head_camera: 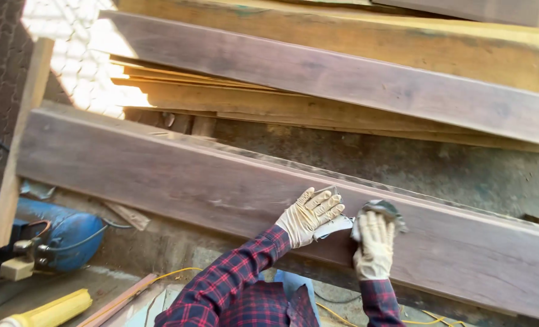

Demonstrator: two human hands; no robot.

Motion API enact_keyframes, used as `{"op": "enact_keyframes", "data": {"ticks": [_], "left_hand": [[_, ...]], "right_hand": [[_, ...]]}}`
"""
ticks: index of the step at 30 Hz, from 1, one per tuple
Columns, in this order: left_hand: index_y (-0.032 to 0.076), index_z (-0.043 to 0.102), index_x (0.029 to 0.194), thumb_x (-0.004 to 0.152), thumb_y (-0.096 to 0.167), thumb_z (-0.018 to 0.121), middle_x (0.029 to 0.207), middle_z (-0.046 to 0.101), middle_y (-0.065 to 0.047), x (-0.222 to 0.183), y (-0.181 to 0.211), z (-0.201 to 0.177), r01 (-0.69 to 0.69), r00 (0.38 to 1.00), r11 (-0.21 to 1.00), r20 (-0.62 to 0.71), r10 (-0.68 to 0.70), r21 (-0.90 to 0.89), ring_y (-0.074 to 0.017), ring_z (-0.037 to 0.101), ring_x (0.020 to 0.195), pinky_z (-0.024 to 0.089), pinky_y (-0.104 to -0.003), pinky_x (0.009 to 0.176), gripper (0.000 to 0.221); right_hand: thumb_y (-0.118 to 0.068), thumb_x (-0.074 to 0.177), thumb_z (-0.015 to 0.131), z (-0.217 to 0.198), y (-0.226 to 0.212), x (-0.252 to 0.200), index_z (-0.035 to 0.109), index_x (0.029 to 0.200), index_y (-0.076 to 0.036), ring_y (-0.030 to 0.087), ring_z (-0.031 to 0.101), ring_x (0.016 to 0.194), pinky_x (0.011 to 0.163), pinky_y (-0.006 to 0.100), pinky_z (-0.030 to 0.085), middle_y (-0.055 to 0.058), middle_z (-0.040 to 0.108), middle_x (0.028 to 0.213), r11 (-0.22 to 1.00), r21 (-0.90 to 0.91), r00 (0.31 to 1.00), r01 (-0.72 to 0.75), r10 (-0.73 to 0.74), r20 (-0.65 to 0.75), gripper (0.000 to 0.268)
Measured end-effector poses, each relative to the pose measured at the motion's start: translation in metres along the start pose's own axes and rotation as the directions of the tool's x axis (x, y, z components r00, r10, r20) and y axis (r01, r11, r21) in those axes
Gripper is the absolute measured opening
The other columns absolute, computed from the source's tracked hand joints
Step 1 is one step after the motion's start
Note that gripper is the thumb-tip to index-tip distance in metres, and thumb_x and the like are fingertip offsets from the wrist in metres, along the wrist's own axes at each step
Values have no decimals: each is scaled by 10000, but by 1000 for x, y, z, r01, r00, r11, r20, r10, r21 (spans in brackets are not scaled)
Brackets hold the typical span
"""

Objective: The person sands long wooden planks laid across supports, using an electric orbital sander to smooth the plank surfaces. They then set the sander down and hand-sand and wipe the planks with a sanding block and cloth, working along the boards.

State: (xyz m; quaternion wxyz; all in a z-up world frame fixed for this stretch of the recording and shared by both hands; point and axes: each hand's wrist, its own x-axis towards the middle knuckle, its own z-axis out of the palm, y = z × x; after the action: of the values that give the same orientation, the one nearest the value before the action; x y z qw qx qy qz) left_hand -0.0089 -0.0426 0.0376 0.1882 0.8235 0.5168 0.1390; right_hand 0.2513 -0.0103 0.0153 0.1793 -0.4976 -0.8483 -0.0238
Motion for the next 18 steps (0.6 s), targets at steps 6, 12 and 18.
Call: {"op": "enact_keyframes", "data": {"ticks": [6,12,18], "left_hand": [[279,721,1160,914,162,625,1109,663,-50,-143,-114,-123,293,953,956,69,-294,35,-284,602,1102,479,-482,872,289],[82,340,1614,1039,371,413,1687,295,-175,-366,-257,-51,690,724,628,-323,-610,360,-363,260,1555,198,-590,1241,647],[107,224,1674,1053,404,424,1740,191,-156,-335,-246,-39,781,624,553,-315,-715,291,-369,171,1597,68,-601,1271,717]], "right_hand": [[92,794,655,-23,-8,-7,680,1159,-18,334,632,1166,1053,455,480,198,675,1221,989,-74,988,-128,121,-96,382],[81,923,453,50,-172,24,532,991,-62,215,467,1042,1037,333,406,80,505,1046,565,717,877,-409,461,137,177],[159,799,487,95,-367,2,593,1406,-180,336,393,1525,1307,532,248,126,533,1553,817,556,980,152,-198,22,702]]}}
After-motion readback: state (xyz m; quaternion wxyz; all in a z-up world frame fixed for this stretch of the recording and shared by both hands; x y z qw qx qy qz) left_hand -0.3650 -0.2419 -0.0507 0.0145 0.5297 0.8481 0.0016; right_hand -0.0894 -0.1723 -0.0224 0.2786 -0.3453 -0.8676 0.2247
